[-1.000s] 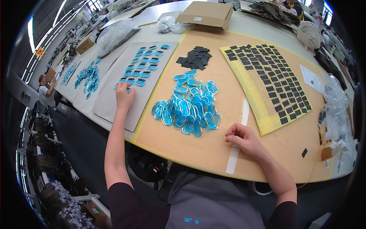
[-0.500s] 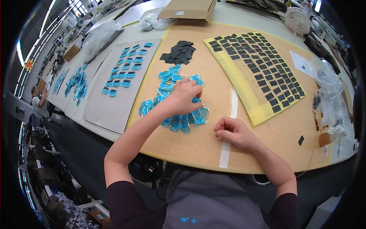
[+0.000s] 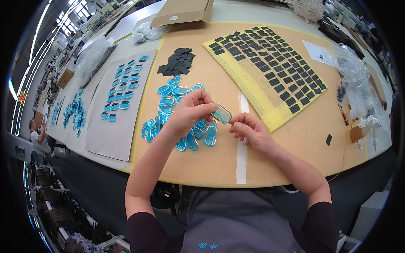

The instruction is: Assembling small metal or plastic tags by attaching adhesive black backing pieces.

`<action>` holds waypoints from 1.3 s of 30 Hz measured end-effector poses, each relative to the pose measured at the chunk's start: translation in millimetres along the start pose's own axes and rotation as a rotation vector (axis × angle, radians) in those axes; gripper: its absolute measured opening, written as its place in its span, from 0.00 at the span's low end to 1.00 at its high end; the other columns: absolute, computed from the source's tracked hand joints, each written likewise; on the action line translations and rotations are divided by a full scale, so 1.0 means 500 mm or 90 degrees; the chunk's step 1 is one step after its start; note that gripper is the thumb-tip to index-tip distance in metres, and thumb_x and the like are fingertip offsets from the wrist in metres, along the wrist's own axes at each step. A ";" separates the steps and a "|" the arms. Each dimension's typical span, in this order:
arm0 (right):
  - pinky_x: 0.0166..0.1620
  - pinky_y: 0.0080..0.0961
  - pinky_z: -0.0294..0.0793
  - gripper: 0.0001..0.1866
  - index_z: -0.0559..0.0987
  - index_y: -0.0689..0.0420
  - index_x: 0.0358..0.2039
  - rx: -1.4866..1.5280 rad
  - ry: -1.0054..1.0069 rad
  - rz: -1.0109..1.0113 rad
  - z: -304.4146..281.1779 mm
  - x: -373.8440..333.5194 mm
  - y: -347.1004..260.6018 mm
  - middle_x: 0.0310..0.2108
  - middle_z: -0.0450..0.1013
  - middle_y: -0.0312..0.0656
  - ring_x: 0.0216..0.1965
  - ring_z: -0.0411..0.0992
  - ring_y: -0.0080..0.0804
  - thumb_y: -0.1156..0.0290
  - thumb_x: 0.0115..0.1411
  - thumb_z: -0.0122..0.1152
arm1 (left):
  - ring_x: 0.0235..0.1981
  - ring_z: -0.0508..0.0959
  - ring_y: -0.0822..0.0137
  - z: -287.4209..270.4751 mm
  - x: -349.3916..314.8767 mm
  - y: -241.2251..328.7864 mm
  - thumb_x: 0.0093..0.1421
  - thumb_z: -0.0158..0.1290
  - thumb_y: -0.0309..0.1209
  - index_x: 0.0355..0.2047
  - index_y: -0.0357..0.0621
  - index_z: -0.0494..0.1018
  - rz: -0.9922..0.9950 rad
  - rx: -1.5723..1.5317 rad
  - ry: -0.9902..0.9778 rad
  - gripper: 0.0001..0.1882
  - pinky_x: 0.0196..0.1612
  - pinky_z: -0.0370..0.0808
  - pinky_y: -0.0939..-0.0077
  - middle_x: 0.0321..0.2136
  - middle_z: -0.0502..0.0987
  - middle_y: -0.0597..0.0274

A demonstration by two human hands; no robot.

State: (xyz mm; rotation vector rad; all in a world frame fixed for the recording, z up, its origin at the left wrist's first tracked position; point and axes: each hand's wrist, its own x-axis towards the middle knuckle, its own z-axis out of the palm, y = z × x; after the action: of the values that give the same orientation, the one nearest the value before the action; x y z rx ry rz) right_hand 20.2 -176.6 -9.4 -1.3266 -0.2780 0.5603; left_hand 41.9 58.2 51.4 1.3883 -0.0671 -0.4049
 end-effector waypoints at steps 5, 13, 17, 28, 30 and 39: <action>0.36 0.14 0.67 0.12 0.75 0.57 0.39 0.009 0.054 -0.085 -0.025 0.003 -0.011 0.30 0.75 0.33 0.31 0.69 0.15 0.60 0.66 0.56 | 0.25 0.76 0.73 0.049 0.015 -0.044 0.62 0.55 0.28 0.31 0.44 0.65 0.000 -0.126 -0.023 0.09 0.30 0.73 0.79 0.28 0.74 0.64; 0.34 0.14 0.67 0.12 0.76 0.57 0.35 0.013 0.081 -0.103 -0.035 0.006 -0.020 0.28 0.75 0.33 0.29 0.69 0.15 0.61 0.66 0.56 | 0.31 0.76 0.72 0.048 0.032 -0.077 0.60 0.57 0.29 0.35 0.42 0.66 0.019 -0.187 -0.026 0.10 0.34 0.73 0.77 0.32 0.74 0.62; 0.34 0.14 0.67 0.12 0.76 0.58 0.34 0.015 0.101 -0.100 -0.040 0.008 -0.024 0.26 0.74 0.33 0.29 0.69 0.15 0.61 0.66 0.57 | 0.38 0.73 0.69 0.045 0.030 -0.111 0.54 0.60 0.26 0.39 0.40 0.69 0.306 0.150 0.080 0.15 0.37 0.72 0.74 0.37 0.72 0.61; 0.35 0.16 0.69 0.09 0.74 0.59 0.36 0.030 0.103 -0.174 -0.028 0.006 -0.028 0.26 0.73 0.33 0.29 0.69 0.17 0.66 0.65 0.58 | 0.31 0.79 0.70 0.107 0.013 -0.131 0.65 0.52 0.26 0.39 0.37 0.68 0.187 -0.119 0.029 0.06 0.34 0.78 0.75 0.34 0.77 0.60; 0.36 0.16 0.69 0.09 0.74 0.59 0.36 0.010 0.142 -0.223 -0.027 0.013 -0.023 0.27 0.73 0.34 0.29 0.70 0.18 0.67 0.65 0.58 | 0.32 0.80 0.68 0.107 0.016 -0.132 0.65 0.52 0.25 0.40 0.38 0.68 0.175 -0.158 0.017 0.06 0.34 0.78 0.74 0.34 0.77 0.58; 0.38 0.16 0.68 0.09 0.74 0.60 0.35 0.024 0.046 -0.105 -0.031 0.006 -0.035 0.30 0.73 0.33 0.32 0.70 0.16 0.67 0.64 0.59 | 0.35 0.79 0.66 0.099 0.018 -0.134 0.66 0.49 0.28 0.43 0.43 0.67 0.117 -0.276 -0.049 0.07 0.39 0.77 0.71 0.37 0.77 0.59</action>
State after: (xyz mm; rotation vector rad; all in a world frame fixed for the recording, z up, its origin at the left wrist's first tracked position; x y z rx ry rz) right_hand 34.5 -190.3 3.6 -1.2709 -0.3122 0.3767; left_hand 20.5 0.4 -5.5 0.9295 -0.1591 -0.2975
